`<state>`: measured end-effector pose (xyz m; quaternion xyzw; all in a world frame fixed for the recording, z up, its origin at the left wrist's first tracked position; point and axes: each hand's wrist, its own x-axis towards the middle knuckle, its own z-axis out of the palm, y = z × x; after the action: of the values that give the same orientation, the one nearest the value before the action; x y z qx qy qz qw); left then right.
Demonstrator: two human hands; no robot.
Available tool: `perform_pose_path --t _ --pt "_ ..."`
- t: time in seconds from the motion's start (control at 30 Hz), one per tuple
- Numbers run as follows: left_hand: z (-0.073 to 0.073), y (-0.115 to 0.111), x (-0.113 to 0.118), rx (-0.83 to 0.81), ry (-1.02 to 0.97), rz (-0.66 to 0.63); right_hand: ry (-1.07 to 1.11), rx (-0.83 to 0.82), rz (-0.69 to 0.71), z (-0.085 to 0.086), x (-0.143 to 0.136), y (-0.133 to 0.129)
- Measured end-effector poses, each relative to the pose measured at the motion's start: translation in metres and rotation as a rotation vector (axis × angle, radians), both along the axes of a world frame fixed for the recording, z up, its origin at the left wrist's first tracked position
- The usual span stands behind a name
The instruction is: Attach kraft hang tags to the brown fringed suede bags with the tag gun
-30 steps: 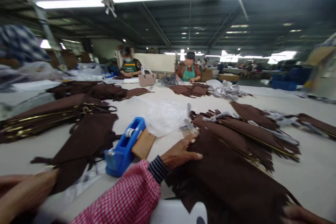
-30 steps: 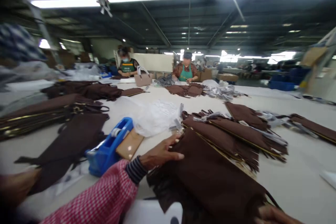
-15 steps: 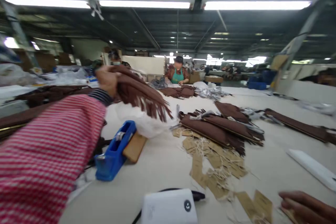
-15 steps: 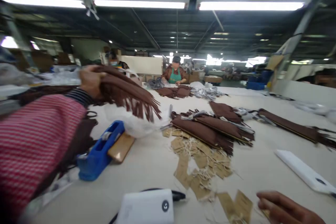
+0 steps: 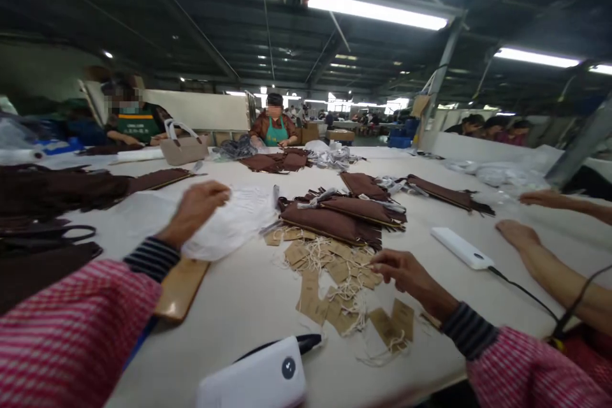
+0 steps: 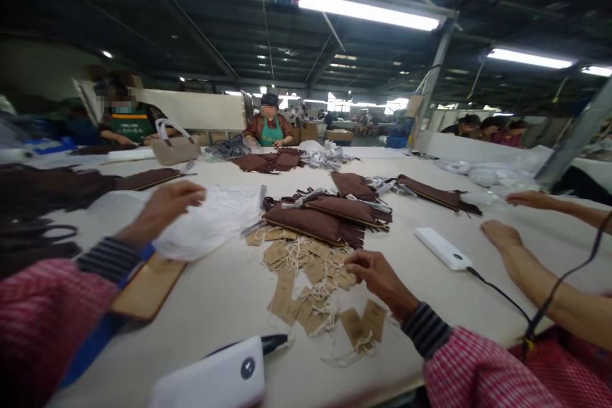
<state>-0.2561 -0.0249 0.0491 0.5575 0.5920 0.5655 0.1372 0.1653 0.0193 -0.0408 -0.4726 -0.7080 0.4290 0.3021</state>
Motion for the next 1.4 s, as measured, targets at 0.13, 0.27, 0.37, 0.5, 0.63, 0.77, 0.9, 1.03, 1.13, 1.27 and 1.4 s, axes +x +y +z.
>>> perform_pose_path --t 0.13,0.27,0.37,0.5,0.63,0.77,0.9,1.03,1.13,1.27,1.4 --pt "-0.062 0.011 0.067 -0.125 0.525 -0.331 -0.360 0.449 -0.003 -0.001 -0.017 0.070" --pt "-0.132 0.018 0.101 -0.162 0.821 -0.429 -0.780 0.669 -0.129 0.001 -0.025 0.131" --pt "-0.153 0.020 0.096 -0.198 0.817 -0.380 -0.969 0.732 -0.150 -0.006 -0.034 0.162" --pt "-0.153 0.019 0.088 -0.217 0.804 -0.419 -1.103 0.812 -0.129 -0.025 -0.045 0.188" --pt "-0.154 0.021 0.090 -0.238 0.736 -0.357 -1.122 0.885 -0.144 -0.028 -0.050 0.204" --pt "-0.163 0.021 0.090 -0.197 0.693 -0.297 -1.131 0.908 -0.205 0.004 -0.053 0.219" --pt "-0.170 0.022 0.090 -0.148 0.674 -0.268 -1.128 0.940 -0.370 0.065 -0.061 0.222" --pt "-0.172 0.028 0.085 -0.044 0.600 -0.218 -1.094 1.112 -0.407 0.132 -0.063 0.191" --pt "-0.159 0.030 0.078 0.033 0.483 -0.177 -1.059 1.295 -0.390 0.171 -0.060 0.149" --pt "-0.109 0.016 0.080 0.111 0.413 -0.333 -1.001 1.435 -0.406 0.201 -0.060 0.088" --pt "-0.045 -0.010 0.090 0.189 0.297 -0.427 -0.913 1.385 -0.272 0.216 -0.073 0.034"
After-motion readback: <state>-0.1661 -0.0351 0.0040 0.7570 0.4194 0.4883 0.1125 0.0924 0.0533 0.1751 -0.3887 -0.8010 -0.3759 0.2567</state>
